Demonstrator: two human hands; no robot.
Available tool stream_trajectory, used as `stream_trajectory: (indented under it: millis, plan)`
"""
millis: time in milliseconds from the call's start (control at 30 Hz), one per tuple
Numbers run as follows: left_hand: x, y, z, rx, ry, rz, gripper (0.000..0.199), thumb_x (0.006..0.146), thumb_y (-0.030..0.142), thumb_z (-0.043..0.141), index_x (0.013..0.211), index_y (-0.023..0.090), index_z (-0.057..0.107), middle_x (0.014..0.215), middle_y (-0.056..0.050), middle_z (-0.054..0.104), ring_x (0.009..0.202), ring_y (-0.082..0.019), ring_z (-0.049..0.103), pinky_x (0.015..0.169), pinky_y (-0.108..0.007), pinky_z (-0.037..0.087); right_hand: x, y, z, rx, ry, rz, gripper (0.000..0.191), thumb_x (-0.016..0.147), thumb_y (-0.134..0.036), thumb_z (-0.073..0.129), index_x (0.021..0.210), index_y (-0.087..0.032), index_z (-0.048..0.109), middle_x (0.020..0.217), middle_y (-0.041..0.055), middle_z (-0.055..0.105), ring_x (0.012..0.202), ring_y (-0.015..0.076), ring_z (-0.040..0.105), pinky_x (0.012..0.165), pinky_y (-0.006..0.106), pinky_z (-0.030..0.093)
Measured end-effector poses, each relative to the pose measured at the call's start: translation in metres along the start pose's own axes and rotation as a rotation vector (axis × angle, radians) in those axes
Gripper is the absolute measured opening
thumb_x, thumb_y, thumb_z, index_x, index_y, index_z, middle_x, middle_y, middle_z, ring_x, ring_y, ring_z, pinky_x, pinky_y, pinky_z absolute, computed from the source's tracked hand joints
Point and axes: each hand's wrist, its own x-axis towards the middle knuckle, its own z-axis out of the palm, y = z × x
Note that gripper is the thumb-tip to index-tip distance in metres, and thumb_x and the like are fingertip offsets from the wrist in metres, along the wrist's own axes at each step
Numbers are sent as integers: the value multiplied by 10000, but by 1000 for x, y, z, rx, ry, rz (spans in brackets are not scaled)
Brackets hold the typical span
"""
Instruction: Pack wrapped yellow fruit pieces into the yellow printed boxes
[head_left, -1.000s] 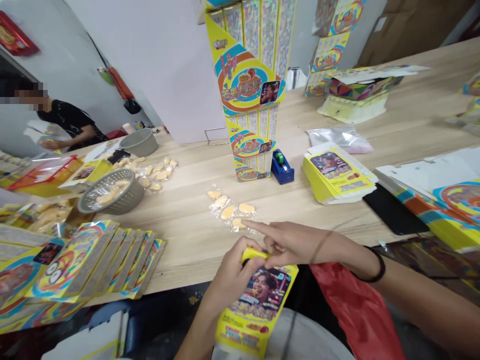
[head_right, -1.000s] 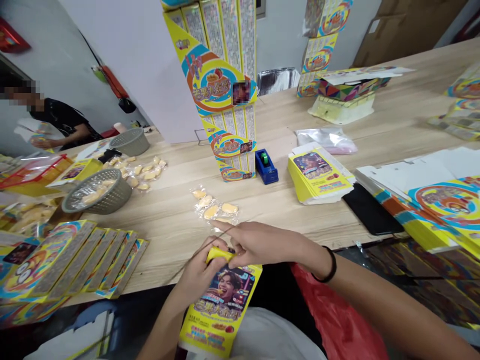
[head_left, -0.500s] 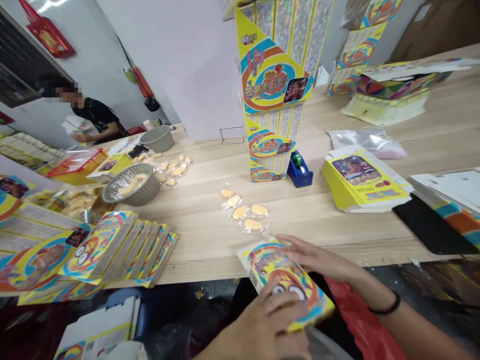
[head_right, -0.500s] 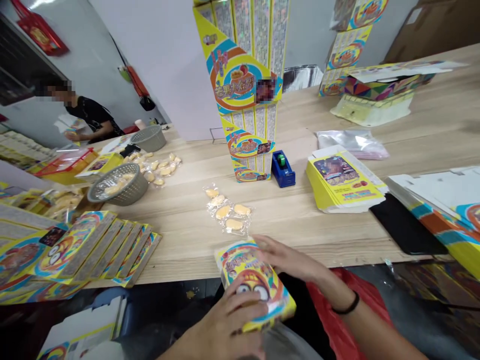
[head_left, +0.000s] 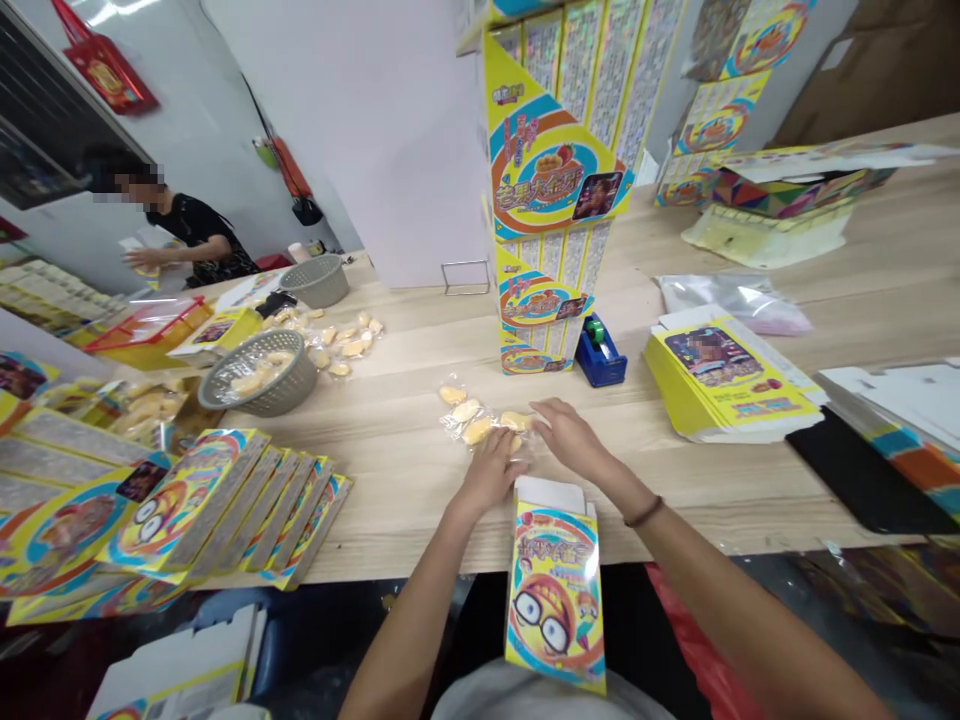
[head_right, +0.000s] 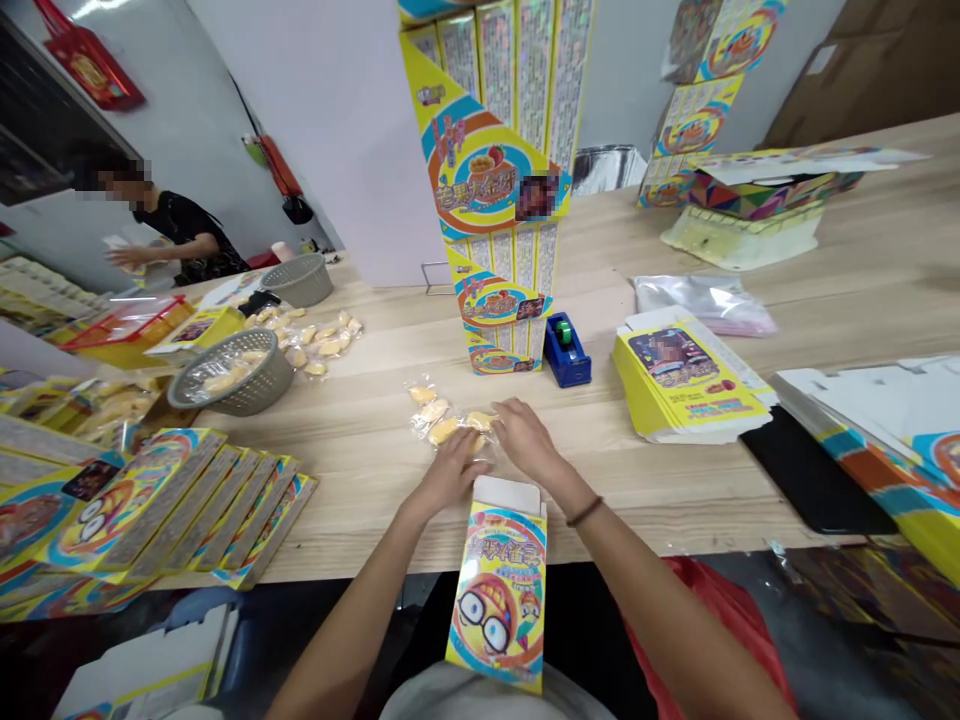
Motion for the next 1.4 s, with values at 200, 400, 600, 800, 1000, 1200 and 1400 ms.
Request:
stream_trajectory:
  millis: [200, 400, 600, 800, 1000, 1200, 1400]
  plan:
    - [-2, -8, -2, -24, 153, -116, 204, 706, 217, 647, 884, 142, 583, 958, -125, 585, 1077, -317, 469, 989, -539, 243, 48, 5, 26, 71, -48, 5, 157, 667, -127, 664, 812, -135, 604, 939, 119, 636, 978, 257, 546, 880, 386, 379]
    - [-18, -8, -29, -332, 288, -234, 409, 906, 468, 244, 812, 165, 504, 721, -38, 532, 711, -168, 519, 737, -350, 425, 19, 11, 2, 388, -18, 59, 187, 739, -163, 526, 921, -164, 483, 758, 45, 623, 685, 185, 592, 622, 298, 439]
    - [-31, 42, -40, -1217, 201, -298, 602, 683, 708, 499, 852, 132, 545, 536, 73, 339, 450, -58, 305, 456, -196, 285, -29, -35, -3, 900, -14, 51, 322, 788, -490, 495, 877, -181, 485, 532, -72, 433, 447, 90, 399, 438, 221, 352]
    - [-43, 76, -38, -1506, 80, -315, 523, 638, 635, 624, 746, 131, 535, 508, 72, 354, 432, -34, 295, 431, -165, 239, -56, -59, 11, 1184, 129, 124, 359, 768, -525, 556, 694, -197, 431, 556, -70, 363, 468, 67, 315, 403, 198, 270]
    - [-46, 85, -34, -1488, 35, -348, 548, 625, 675, 599, 736, 144, 517, 489, 80, 340, 408, -34, 274, 412, -165, 231, -72, -66, -3, 1277, 209, 205, 383, 739, -549, 576, 674, -206, 418, 507, -84, 355, 426, 66, 310, 395, 205, 279]
    - [-44, 78, -30, -1276, 184, -323, 525, 708, 641, 543, 820, 131, 595, 571, 24, 518, 510, -93, 479, 527, -230, 386, -81, -57, -22, 782, 325, -4, 225, 672, -350, 691, 623, -212, 520, 908, 59, 666, 901, 240, 575, 832, 403, 428]
    - [-47, 47, -35, -1140, 347, -424, 529, 695, 632, 558, 841, 126, 609, 661, -1, 597, 531, -105, 523, 542, -244, 415, -89, -48, -38, 1170, 125, 96, 293, 812, -404, 547, 1039, -229, 488, 743, 14, 658, 554, 155, 587, 547, 307, 472]
